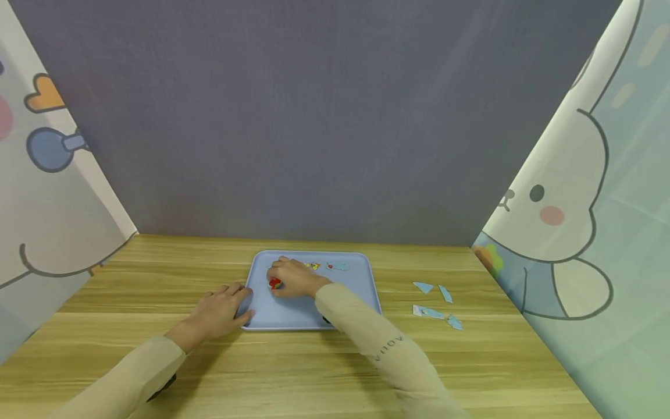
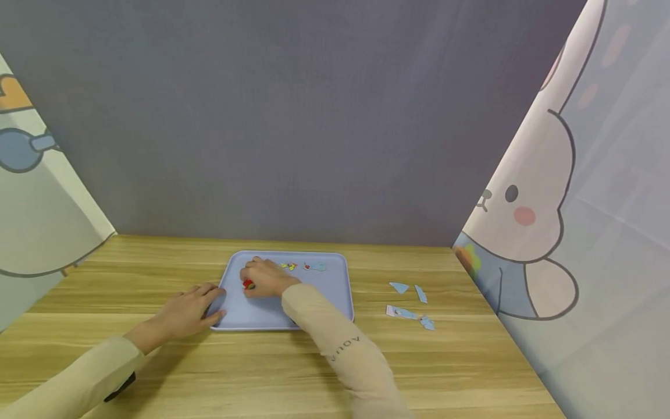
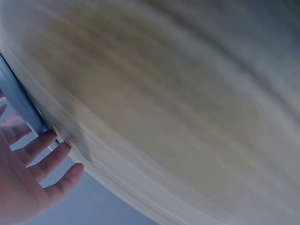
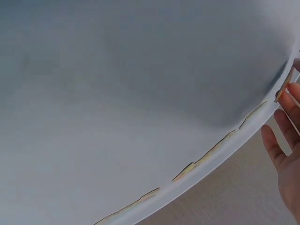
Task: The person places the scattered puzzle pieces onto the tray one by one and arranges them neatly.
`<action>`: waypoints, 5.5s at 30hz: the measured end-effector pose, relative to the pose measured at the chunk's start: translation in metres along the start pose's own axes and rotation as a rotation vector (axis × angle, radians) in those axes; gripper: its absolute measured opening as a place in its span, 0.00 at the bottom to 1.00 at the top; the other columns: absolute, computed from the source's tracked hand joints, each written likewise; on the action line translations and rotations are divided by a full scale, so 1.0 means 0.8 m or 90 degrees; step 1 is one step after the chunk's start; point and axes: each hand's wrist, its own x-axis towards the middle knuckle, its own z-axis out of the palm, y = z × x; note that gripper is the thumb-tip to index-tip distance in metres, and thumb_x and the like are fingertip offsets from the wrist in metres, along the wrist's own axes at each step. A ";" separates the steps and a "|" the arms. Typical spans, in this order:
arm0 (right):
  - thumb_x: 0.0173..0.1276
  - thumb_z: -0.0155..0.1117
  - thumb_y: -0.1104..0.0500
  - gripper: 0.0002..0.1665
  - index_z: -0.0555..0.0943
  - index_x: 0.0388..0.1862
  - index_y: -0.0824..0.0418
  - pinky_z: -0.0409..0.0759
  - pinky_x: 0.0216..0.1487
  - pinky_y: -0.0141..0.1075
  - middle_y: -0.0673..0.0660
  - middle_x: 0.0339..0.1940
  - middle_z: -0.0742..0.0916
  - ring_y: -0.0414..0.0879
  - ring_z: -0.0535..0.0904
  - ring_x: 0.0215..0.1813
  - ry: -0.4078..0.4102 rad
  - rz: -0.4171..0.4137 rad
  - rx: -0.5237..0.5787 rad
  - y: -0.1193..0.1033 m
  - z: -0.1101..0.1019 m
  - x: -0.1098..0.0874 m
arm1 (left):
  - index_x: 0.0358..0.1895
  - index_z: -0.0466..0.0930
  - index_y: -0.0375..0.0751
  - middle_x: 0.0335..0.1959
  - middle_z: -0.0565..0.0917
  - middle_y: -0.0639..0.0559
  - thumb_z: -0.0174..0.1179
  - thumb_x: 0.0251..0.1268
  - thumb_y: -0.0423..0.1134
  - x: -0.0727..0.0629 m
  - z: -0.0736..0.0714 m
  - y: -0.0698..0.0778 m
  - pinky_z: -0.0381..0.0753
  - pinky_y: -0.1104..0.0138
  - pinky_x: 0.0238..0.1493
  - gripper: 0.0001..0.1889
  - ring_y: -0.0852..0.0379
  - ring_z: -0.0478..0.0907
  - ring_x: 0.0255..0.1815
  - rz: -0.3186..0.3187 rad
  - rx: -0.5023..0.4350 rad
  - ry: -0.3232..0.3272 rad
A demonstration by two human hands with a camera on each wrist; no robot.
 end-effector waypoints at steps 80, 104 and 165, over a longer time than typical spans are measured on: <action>0.62 0.60 0.48 0.19 0.77 0.50 0.53 0.68 0.64 0.44 0.47 0.51 0.81 0.46 0.70 0.61 -0.021 0.050 -0.014 0.028 -0.018 -0.117 | 0.54 0.73 0.37 0.55 0.74 0.38 0.56 0.59 0.53 0.001 0.002 -0.004 0.74 0.41 0.43 0.26 0.36 0.73 0.53 0.002 0.006 0.009; 0.60 0.64 0.55 0.16 0.79 0.45 0.60 0.74 0.50 0.41 0.51 0.43 0.82 0.45 0.74 0.47 0.067 0.070 0.051 0.069 -0.019 -0.217 | 0.54 0.73 0.38 0.54 0.75 0.38 0.57 0.59 0.52 0.002 0.004 -0.005 0.74 0.41 0.43 0.25 0.36 0.74 0.53 0.004 0.003 0.017; 0.49 0.71 0.62 0.19 0.80 0.41 0.63 0.65 0.60 0.58 0.53 0.40 0.83 0.55 0.78 0.48 0.129 0.227 0.063 0.120 0.000 -0.389 | 0.55 0.73 0.39 0.55 0.74 0.39 0.56 0.59 0.53 0.000 0.005 -0.002 0.73 0.41 0.44 0.26 0.36 0.73 0.54 -0.004 -0.001 0.011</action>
